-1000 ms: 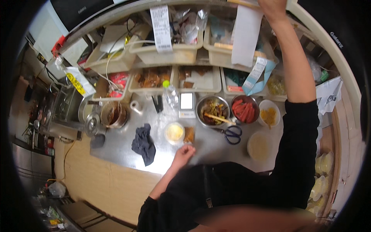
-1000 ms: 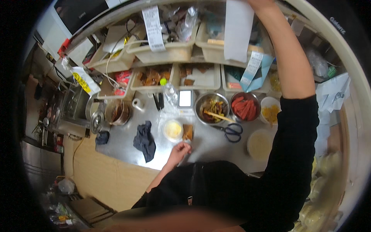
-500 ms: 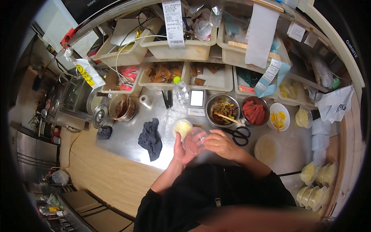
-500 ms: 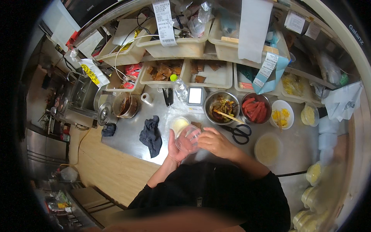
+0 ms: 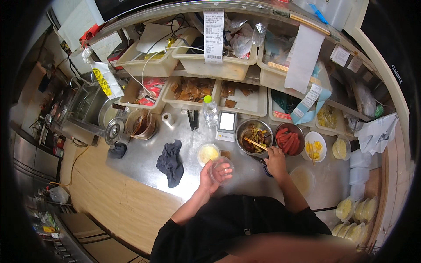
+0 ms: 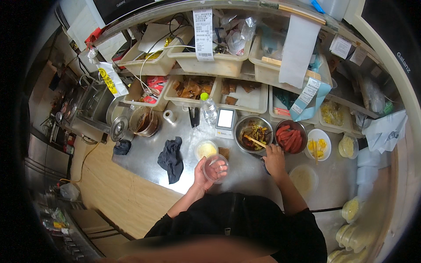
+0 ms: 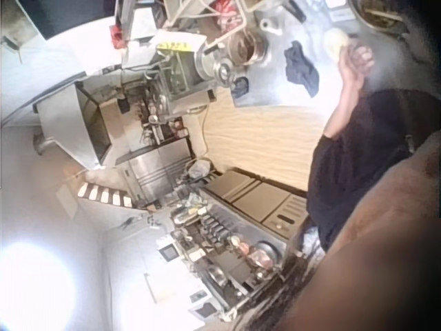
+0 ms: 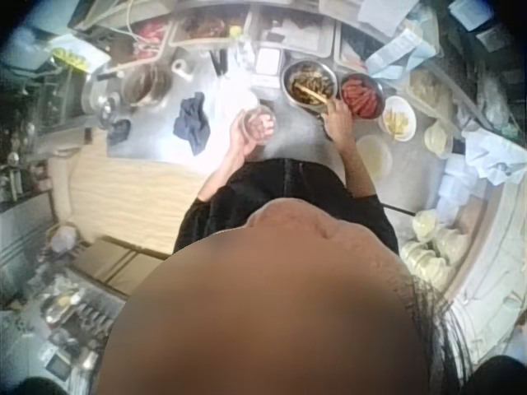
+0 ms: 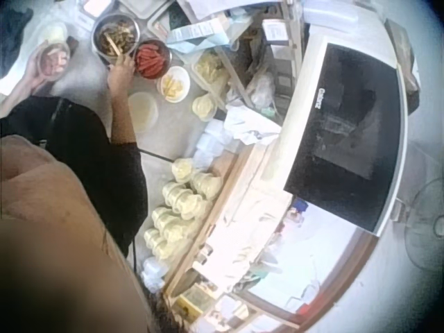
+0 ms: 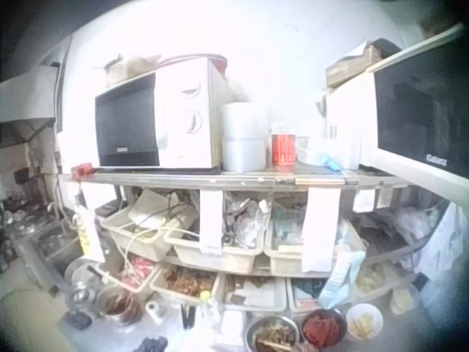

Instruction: The person assembles a food item by placing ingredients into a clear plastic container. They add a yellow substance, a dark sauce, and a brown item using chopsticks, then seal the container with a lid.

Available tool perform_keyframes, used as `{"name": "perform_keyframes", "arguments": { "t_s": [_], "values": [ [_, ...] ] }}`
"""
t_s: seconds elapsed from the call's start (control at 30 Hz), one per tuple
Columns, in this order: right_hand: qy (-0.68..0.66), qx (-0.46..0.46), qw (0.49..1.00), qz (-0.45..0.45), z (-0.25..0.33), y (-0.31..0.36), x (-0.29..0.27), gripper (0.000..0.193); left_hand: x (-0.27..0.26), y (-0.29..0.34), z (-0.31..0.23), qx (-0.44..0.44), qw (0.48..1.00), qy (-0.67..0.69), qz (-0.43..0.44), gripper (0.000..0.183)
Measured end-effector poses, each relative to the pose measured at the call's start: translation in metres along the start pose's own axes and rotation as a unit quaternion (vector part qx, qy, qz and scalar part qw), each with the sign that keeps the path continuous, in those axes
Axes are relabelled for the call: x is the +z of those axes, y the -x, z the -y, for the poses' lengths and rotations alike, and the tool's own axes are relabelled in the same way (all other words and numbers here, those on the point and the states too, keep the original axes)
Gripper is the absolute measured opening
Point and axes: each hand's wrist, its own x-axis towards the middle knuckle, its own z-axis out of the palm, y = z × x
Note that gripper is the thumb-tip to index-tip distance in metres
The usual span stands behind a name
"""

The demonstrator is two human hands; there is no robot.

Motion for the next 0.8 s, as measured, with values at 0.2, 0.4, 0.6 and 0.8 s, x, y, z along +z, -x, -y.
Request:
{"name": "perform_keyframes", "arguments": {
  "t_s": [0.2, 0.4, 0.6, 0.8],
  "values": [
    [0.026, 0.028, 0.999, 0.025, -0.004, 0.004, 0.010, 0.051, -0.004, 0.001, 0.003, 0.005, 0.999, -0.001, 0.032, 0.053],
    [0.029, 0.036, 0.999, -0.001, -0.002, -0.001, 0.001, 0.045, -0.005, 0.002, 0.004, 0.007, 0.998, -0.012, 0.060, 0.054],
    [-0.049, -0.004, 0.996, -0.071, 0.025, 0.003, -0.025, 0.039, -0.006, 0.001, 0.007, -0.003, 0.999, -0.001, 0.035, 0.055],
    [-0.215, -0.029, 0.976, 0.024, 0.060, 0.006, -0.043, 0.042, -0.006, -0.003, 0.015, -0.017, 1.000, 0.021, 0.015, 0.062]
  ]
}}
